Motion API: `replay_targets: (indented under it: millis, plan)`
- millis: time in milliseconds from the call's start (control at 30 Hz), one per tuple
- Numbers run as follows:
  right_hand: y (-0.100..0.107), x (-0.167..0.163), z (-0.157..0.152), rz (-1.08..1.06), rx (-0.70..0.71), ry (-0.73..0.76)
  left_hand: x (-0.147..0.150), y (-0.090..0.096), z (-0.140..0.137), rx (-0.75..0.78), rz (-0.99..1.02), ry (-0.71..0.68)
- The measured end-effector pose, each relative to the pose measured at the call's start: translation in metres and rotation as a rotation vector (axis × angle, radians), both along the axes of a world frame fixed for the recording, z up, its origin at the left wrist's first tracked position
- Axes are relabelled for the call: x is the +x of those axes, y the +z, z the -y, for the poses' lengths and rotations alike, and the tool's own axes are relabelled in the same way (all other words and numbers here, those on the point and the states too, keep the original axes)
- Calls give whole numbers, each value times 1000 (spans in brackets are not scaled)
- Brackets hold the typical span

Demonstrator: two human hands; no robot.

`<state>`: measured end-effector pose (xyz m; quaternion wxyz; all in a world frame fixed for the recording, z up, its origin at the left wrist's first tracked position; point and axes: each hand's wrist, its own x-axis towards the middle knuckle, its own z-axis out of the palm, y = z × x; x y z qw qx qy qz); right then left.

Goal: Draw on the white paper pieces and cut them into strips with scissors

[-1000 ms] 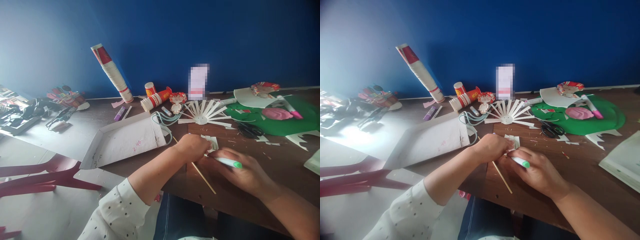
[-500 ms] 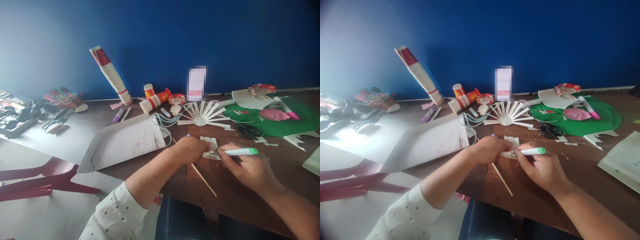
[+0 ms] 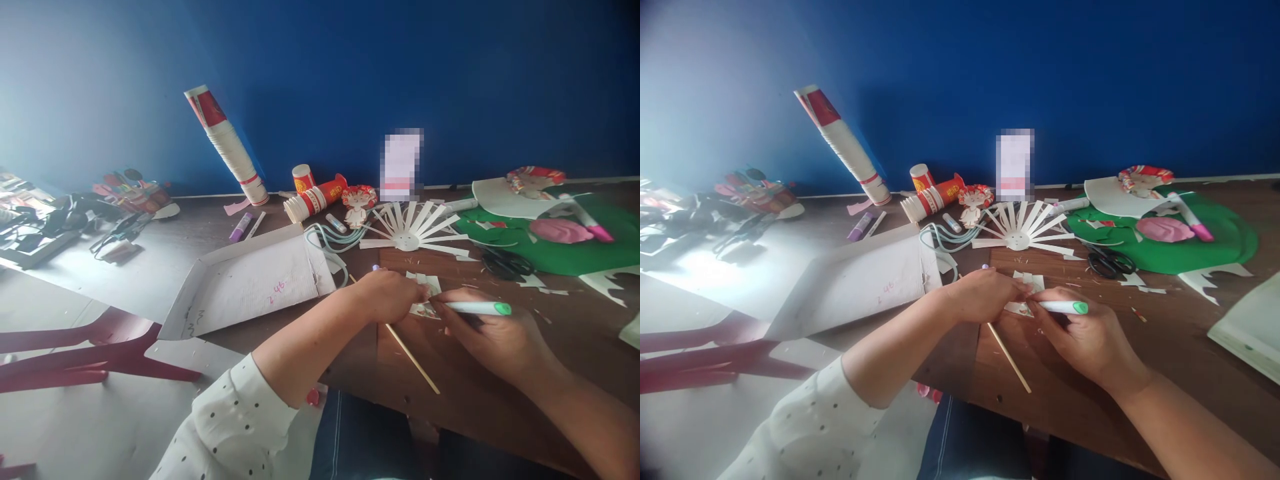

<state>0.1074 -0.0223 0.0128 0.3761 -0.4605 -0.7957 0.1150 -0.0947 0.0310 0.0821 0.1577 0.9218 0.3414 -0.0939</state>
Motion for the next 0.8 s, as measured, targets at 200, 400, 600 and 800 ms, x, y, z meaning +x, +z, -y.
replay_targets:
  millis: [200, 400, 600, 800]
  plan:
    - [3, -2, 0, 35, -9, 0, 0, -2, 1, -29, 23, 2]
    - [4, -2, -1, 40, 10, 4, -1, -4, 1, -19, 21, -8]
    - [7, -4, -2, 42, 49, 25, -1, -3, 1, -10, 29, -27]
    - [7, -4, -2, 43, 64, 73, -1, 1, 3, -20, 22, -38]
